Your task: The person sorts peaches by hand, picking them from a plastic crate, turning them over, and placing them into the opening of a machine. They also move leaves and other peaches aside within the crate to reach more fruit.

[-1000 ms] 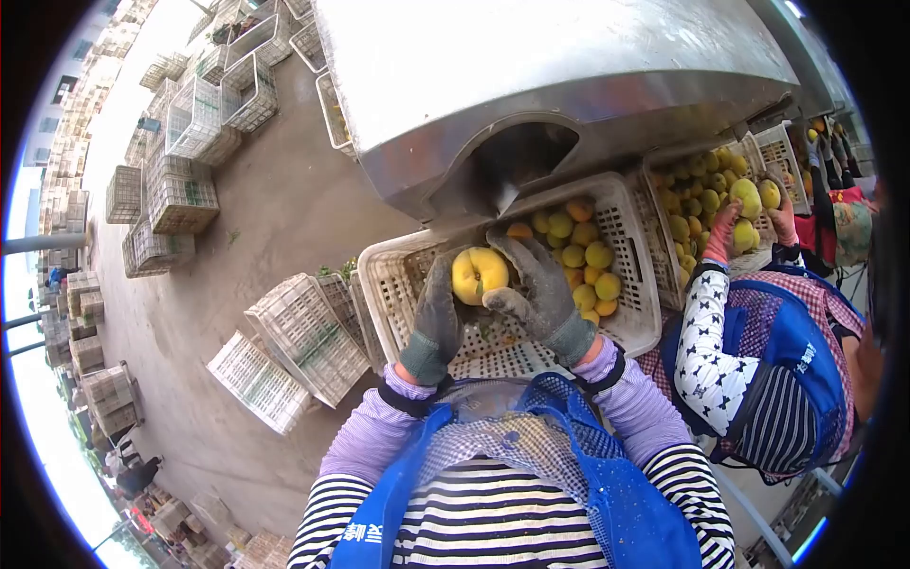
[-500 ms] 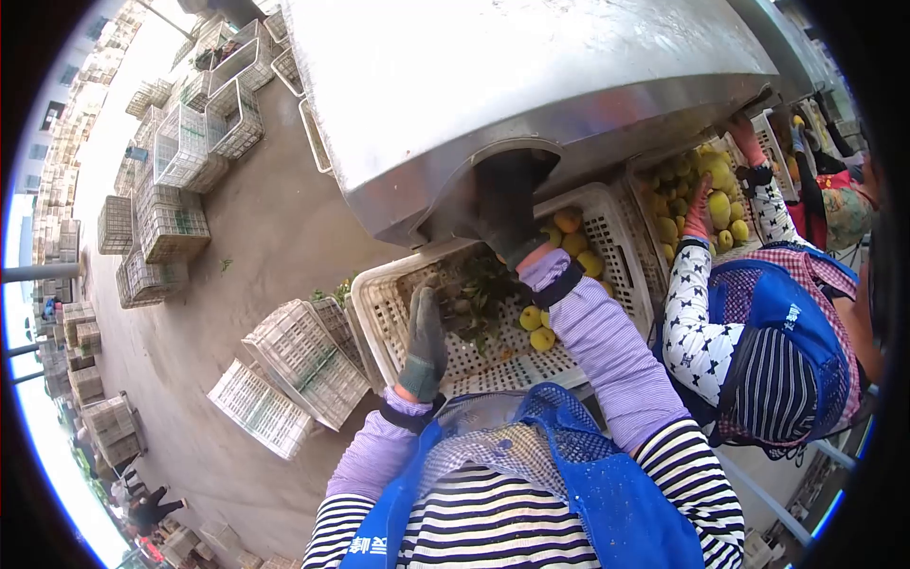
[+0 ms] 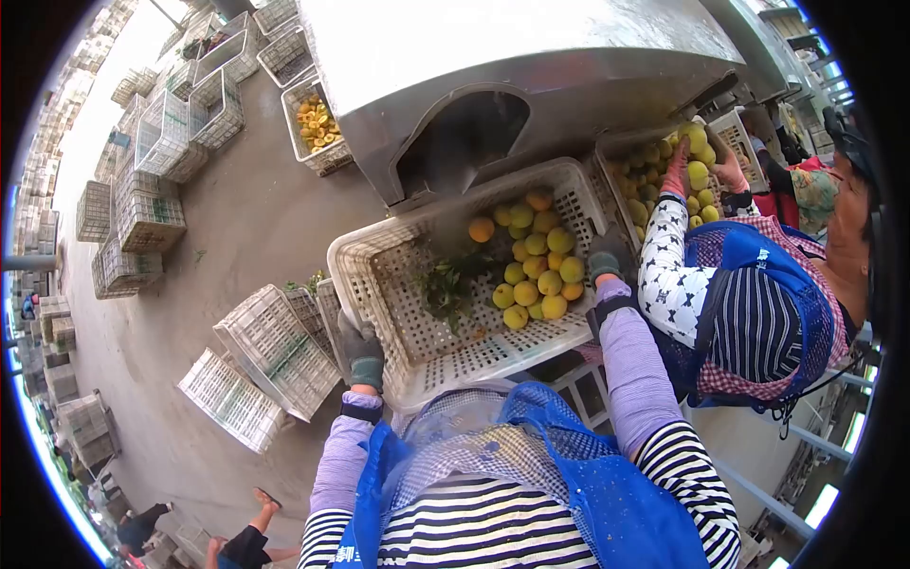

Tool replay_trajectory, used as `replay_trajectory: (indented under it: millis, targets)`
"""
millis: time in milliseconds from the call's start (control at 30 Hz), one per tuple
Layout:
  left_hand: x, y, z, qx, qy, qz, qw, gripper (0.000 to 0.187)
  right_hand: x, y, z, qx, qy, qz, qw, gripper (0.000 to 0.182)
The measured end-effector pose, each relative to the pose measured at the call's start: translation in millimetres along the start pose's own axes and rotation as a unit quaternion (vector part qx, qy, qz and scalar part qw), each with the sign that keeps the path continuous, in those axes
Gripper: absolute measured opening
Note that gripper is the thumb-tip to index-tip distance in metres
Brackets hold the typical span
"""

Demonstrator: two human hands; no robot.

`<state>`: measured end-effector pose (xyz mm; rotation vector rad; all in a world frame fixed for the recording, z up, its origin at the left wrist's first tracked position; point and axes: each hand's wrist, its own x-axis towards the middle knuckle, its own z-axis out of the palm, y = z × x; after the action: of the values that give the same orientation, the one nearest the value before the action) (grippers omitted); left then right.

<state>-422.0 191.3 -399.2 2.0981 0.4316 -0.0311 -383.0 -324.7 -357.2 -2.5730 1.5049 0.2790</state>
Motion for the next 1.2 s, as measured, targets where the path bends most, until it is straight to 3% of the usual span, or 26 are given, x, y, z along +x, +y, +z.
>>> replay_trajectory:
  millis: [33,100,133,167,233,333,400,467,633,700,767,833,900,1033,1200]
  targets:
    - [-3,5,-3,-0.005,0.015,0.029,0.999,0.058,-9,-1,-5,0.038,0.048,-0.020,0.998,0.048]
    - [-4,10,-19,-0.087,-0.066,-0.099,0.989,0.059,-2,9,7,0.020,-0.049,-0.138,0.989,0.043]
    - [1,-6,-23,-0.128,-0.036,-0.019,0.991,0.059,-5,6,8,0.046,-0.053,-0.180,0.981,0.042]
    - [-10,-23,-37,-0.223,-0.021,-0.122,0.967,0.055,-6,3,10,0.073,-0.060,-0.221,0.971,0.041]
    - [-3,-54,-76,-0.201,0.022,-0.143,0.969,0.054,-62,1,11,0.191,0.003,-0.239,0.952,0.040]
    - [-10,-29,-70,-0.188,0.012,-0.125,0.974,0.049,-43,17,37,0.228,0.036,-0.229,0.946,0.042]
    - [-4,-5,-46,-0.227,-0.039,-0.118,0.966,0.049,-30,11,28,0.162,0.066,-0.185,0.967,0.043]
    - [5,-29,-37,-0.219,-0.051,-0.128,0.966,0.049,-20,7,37,0.075,0.080,-0.131,0.985,0.044]
    - [5,-21,-37,-0.205,-0.066,-0.115,0.970,0.042,-13,3,33,0.034,0.058,-0.155,0.986,0.050]
    - [4,-16,-36,-0.213,-0.058,-0.121,0.968,0.039,-20,-5,20,0.054,-0.002,-0.122,0.991,0.055]
    - [11,-33,-39,-0.218,-0.087,-0.133,0.963,0.038,-18,-4,27,0.030,0.018,-0.144,0.989,0.057]
    - [16,-39,-40,-0.228,-0.087,-0.143,0.959,0.039,-27,-16,9,0.027,-0.035,-0.096,0.994,0.050]
    - [8,-31,-44,-0.248,-0.077,-0.137,0.956,0.038,-31,-19,12,0.002,0.009,-0.107,0.994,0.037]
    - [-14,7,-45,-0.238,-0.063,-0.091,0.965,0.045,-27,-21,28,0.050,0.032,-0.112,0.992,0.031]
    - [5,-26,-51,-0.247,-0.090,-0.091,0.960,0.051,-31,-21,23,0.079,0.015,-0.107,0.991,0.025]
